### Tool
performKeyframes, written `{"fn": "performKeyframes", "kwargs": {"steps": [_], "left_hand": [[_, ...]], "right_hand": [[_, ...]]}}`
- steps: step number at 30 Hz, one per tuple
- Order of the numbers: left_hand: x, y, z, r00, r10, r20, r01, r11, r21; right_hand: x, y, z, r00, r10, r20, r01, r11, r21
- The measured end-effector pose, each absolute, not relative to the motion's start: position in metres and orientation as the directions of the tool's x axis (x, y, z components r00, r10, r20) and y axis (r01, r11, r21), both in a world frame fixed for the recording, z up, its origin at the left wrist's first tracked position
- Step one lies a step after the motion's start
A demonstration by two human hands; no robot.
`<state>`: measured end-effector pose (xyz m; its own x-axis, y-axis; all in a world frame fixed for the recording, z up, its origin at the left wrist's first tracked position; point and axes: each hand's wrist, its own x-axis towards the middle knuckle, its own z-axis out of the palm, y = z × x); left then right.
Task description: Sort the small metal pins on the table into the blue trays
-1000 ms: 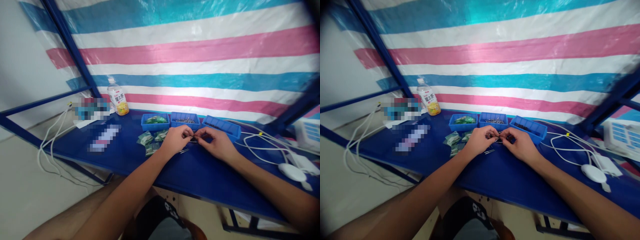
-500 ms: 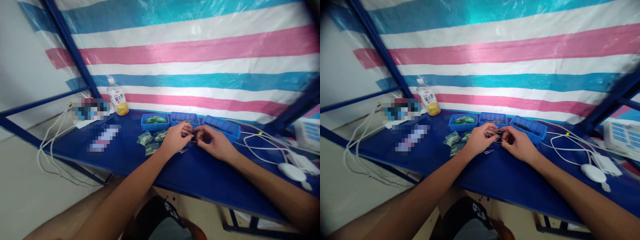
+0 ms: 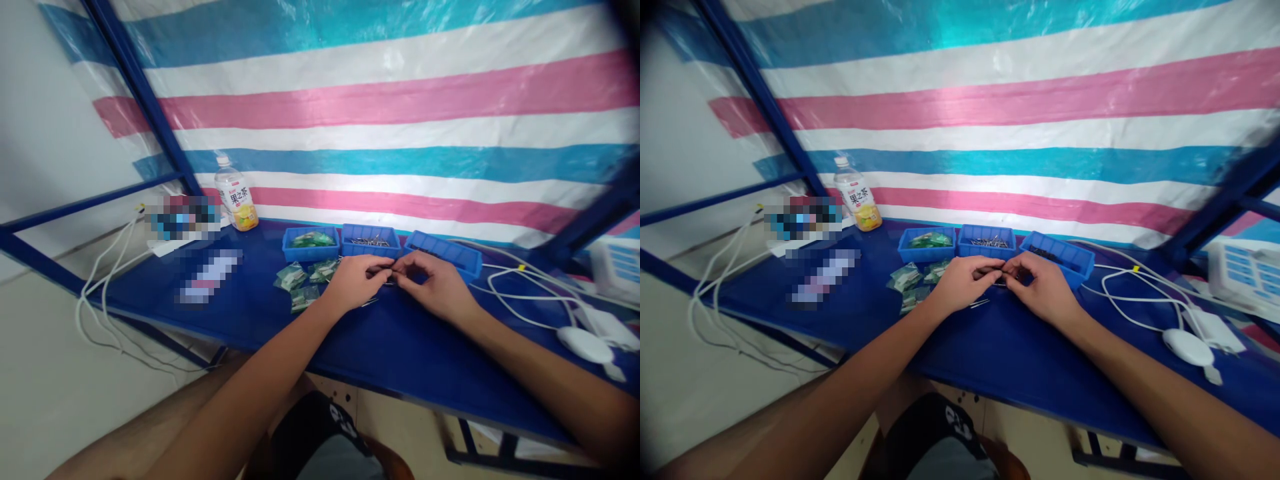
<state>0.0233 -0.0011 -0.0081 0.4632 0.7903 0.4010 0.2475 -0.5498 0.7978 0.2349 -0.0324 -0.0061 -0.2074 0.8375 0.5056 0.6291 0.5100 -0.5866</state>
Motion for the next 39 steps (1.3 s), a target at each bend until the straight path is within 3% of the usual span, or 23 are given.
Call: {"fn": "performKeyframes", "kwargs": {"steps": [9, 15, 20, 30, 39], "left_hand": [[0.023, 0.003, -0.013, 0.386, 0.846, 0.369, 0.111, -0.439, 0.891], [0.024, 0.002, -0.013, 0.341, 0.86, 0.379, 0.141, -0.446, 0.884], [0.023, 0.002, -0.013, 0.359, 0.84, 0.407, 0.194, -0.493, 0.848], [0.022, 0.003, -0.014, 0.447, 0.771, 0.453, 0.305, -0.608, 0.733], [0.021, 0.005, -0.013, 0.404, 0.786, 0.467, 0.198, -0.574, 0.795]], "right_hand": [[0.238, -0.032, -0.015, -0.215, 0.88, 0.424, 0.596, 0.462, -0.657], [0.237, -0.032, -0.016, -0.201, 0.893, 0.403, 0.551, 0.443, -0.707], [0.235, -0.034, -0.009, -0.148, 0.884, 0.443, 0.563, 0.443, -0.697], [0.233, -0.037, -0.004, -0.21, 0.881, 0.424, 0.629, 0.453, -0.631], [0.236, -0.034, -0.004, -0.206, 0.883, 0.422, 0.672, 0.441, -0.595]]}}
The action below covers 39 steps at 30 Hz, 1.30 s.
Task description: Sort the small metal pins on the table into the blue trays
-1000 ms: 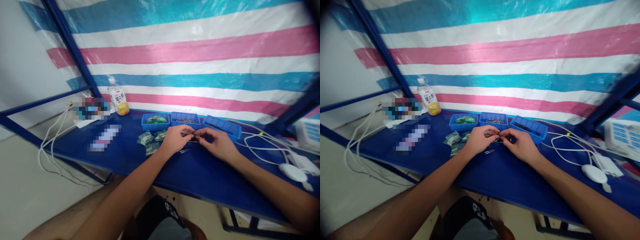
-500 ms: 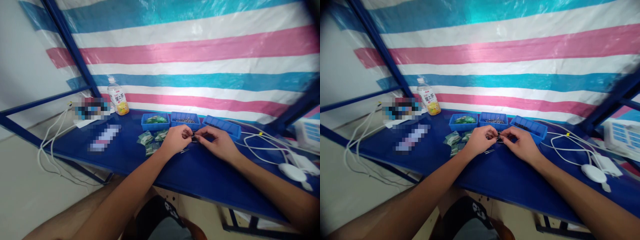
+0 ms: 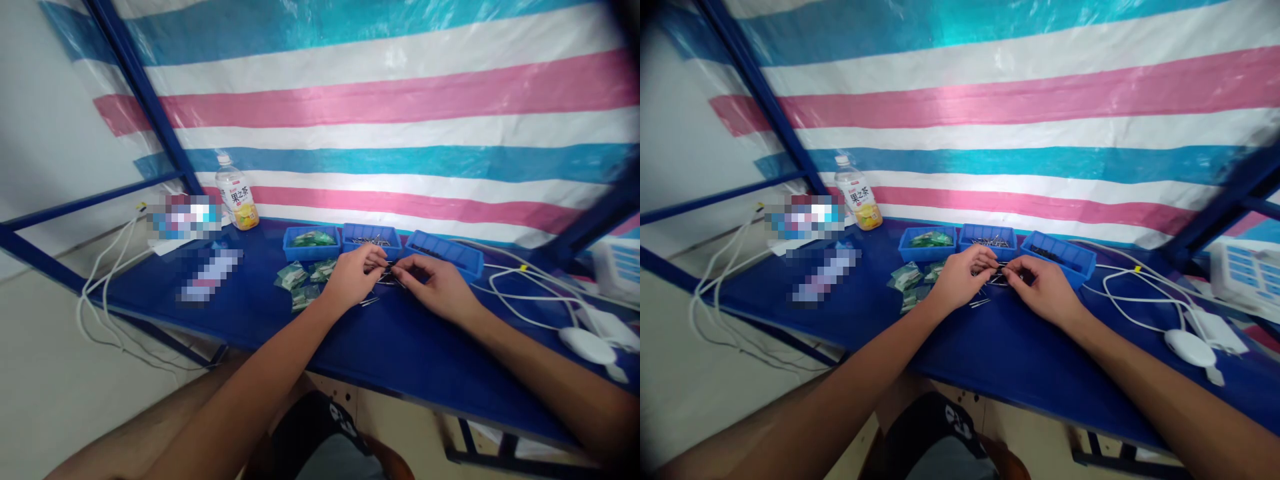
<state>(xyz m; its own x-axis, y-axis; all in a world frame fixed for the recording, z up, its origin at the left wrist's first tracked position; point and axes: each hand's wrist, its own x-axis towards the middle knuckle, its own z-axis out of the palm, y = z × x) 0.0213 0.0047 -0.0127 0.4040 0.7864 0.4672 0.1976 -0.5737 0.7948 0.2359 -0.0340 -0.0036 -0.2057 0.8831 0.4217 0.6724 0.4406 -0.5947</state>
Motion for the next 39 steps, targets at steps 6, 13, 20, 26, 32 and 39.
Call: {"fn": "performKeyframes", "kwargs": {"steps": [6, 13, 20, 26, 32, 39], "left_hand": [[0.022, 0.005, -0.011, 0.406, 0.782, 0.473, 0.122, -0.56, 0.82], [0.021, 0.005, -0.012, 0.314, 0.846, 0.43, 0.183, -0.499, 0.847], [0.02, 0.003, -0.008, 0.312, 0.83, 0.462, 0.288, -0.546, 0.787], [0.019, 0.002, -0.005, 0.309, 0.821, 0.479, 0.304, -0.563, 0.768], [0.019, 0.001, -0.004, 0.299, 0.816, 0.495, 0.332, -0.575, 0.748], [0.018, 0.005, -0.009, 0.287, 0.803, 0.523, 0.372, -0.596, 0.711]], "right_hand": [[0.235, -0.031, -0.009, -0.248, 0.89, 0.384, 0.682, 0.442, -0.583], [0.234, -0.027, -0.01, -0.12, 0.943, 0.309, 0.468, 0.329, -0.82], [0.242, -0.021, -0.003, 0.222, 0.971, 0.085, 0.096, 0.065, -0.993], [0.245, -0.03, -0.008, -0.203, 0.894, 0.399, 0.714, 0.414, -0.565], [0.245, -0.027, -0.007, -0.423, 0.709, 0.564, 0.797, 0.588, -0.142], [0.264, -0.016, -0.016, -0.251, 0.814, 0.523, 0.958, 0.288, 0.011]]}}
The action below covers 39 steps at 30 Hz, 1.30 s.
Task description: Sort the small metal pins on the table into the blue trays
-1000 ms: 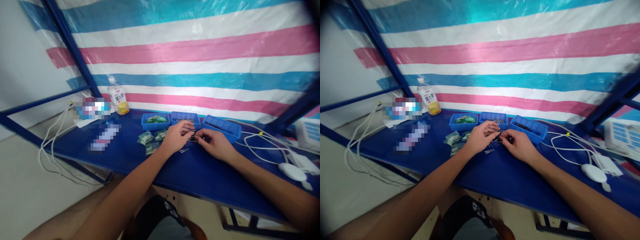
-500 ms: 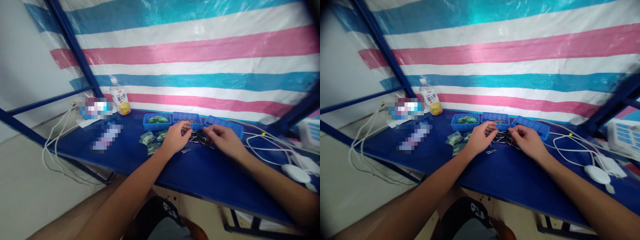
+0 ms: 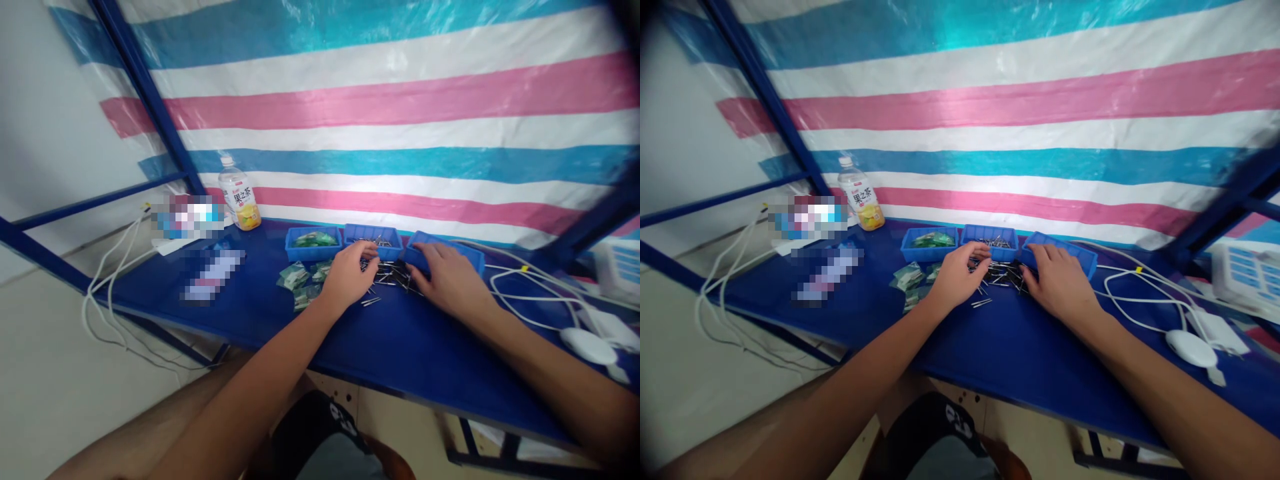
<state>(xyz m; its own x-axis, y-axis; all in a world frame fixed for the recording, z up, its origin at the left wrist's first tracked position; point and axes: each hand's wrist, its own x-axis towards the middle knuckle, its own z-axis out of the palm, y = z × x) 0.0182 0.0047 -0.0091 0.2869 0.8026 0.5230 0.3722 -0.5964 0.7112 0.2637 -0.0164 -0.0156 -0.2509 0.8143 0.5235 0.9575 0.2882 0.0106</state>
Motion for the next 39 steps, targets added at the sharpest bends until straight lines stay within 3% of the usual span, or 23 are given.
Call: {"fn": "performKeyframes", "kwargs": {"steps": [7, 13, 16, 20, 24, 39], "left_hand": [[0.017, 0.008, -0.016, 0.302, 0.809, 0.503, 0.411, -0.587, 0.697], [0.016, 0.007, -0.015, 0.3, 0.805, 0.512, 0.434, -0.593, 0.678], [0.017, 0.007, -0.015, 0.305, 0.792, 0.528, 0.445, -0.609, 0.656], [0.017, 0.006, -0.013, 0.299, 0.795, 0.527, 0.458, -0.604, 0.652], [0.018, 0.005, -0.011, 0.296, 0.796, 0.527, 0.465, -0.602, 0.649], [0.018, 0.007, -0.016, 0.311, 0.791, 0.527, 0.465, -0.61, 0.641]], "right_hand": [[0.262, -0.018, -0.022, -0.28, 0.838, 0.468, 0.938, 0.343, -0.053], [0.256, -0.024, -0.011, -0.334, 0.749, 0.572, 0.893, 0.446, -0.063], [0.248, -0.032, -0.002, -0.432, 0.682, 0.59, 0.803, 0.589, -0.092], [0.236, -0.038, -0.002, -0.648, 0.62, 0.443, 0.63, 0.763, -0.146], [0.232, -0.033, -0.014, -0.689, 0.612, 0.389, 0.613, 0.778, -0.137], [0.236, -0.018, -0.017, -0.627, 0.661, 0.412, 0.709, 0.703, -0.051]]}}
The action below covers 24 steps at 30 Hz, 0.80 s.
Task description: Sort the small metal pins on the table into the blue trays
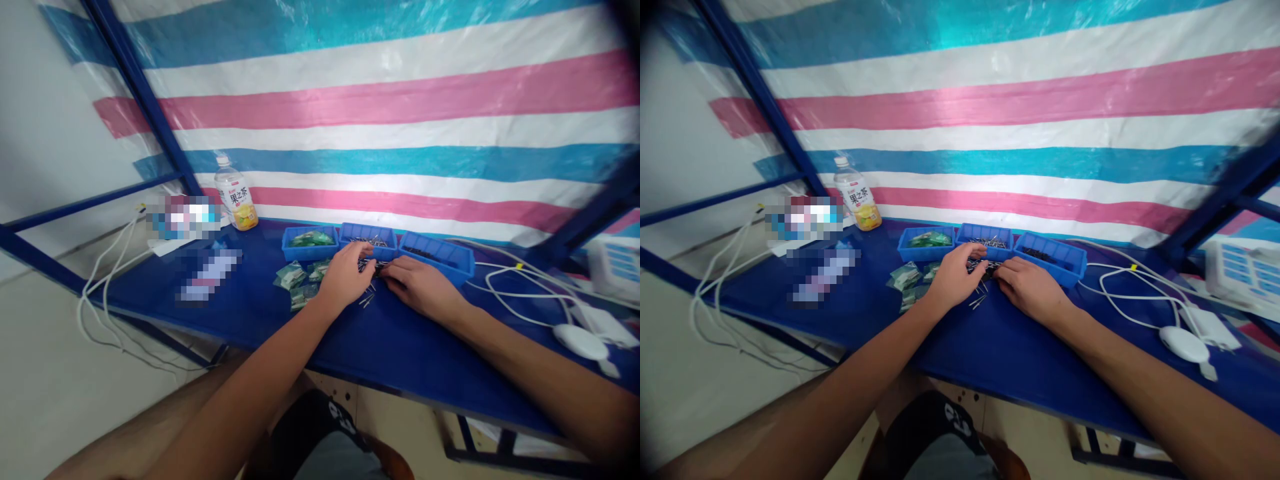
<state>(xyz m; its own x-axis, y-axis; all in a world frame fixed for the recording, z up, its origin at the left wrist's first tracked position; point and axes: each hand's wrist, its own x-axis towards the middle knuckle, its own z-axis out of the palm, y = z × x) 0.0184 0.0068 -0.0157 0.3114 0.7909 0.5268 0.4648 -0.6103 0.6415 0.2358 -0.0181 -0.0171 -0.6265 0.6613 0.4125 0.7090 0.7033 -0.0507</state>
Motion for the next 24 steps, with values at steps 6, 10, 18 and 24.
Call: {"fn": "performKeyframes", "kwargs": {"steps": [6, 10, 18, 24], "left_hand": [[0.019, 0.007, -0.017, 0.316, 0.788, 0.528, 0.468, -0.614, 0.636], [0.018, 0.007, -0.016, 0.327, 0.781, 0.532, 0.458, -0.623, 0.634], [0.019, 0.003, -0.01, 0.41, 0.768, 0.492, 0.435, -0.639, 0.634], [0.019, 0.0, -0.004, 0.441, 0.778, 0.447, 0.391, -0.615, 0.685]], "right_hand": [[0.237, -0.016, -0.017, -0.569, 0.677, 0.466, 0.741, 0.668, -0.066], [0.233, -0.017, -0.015, -0.402, 0.726, 0.558, 0.738, 0.617, -0.272], [0.232, -0.024, -0.014, -0.071, 0.897, 0.436, 0.412, 0.424, -0.807], [0.232, -0.027, -0.011, -0.03, 0.937, 0.348, 0.32, 0.339, -0.885]]}}
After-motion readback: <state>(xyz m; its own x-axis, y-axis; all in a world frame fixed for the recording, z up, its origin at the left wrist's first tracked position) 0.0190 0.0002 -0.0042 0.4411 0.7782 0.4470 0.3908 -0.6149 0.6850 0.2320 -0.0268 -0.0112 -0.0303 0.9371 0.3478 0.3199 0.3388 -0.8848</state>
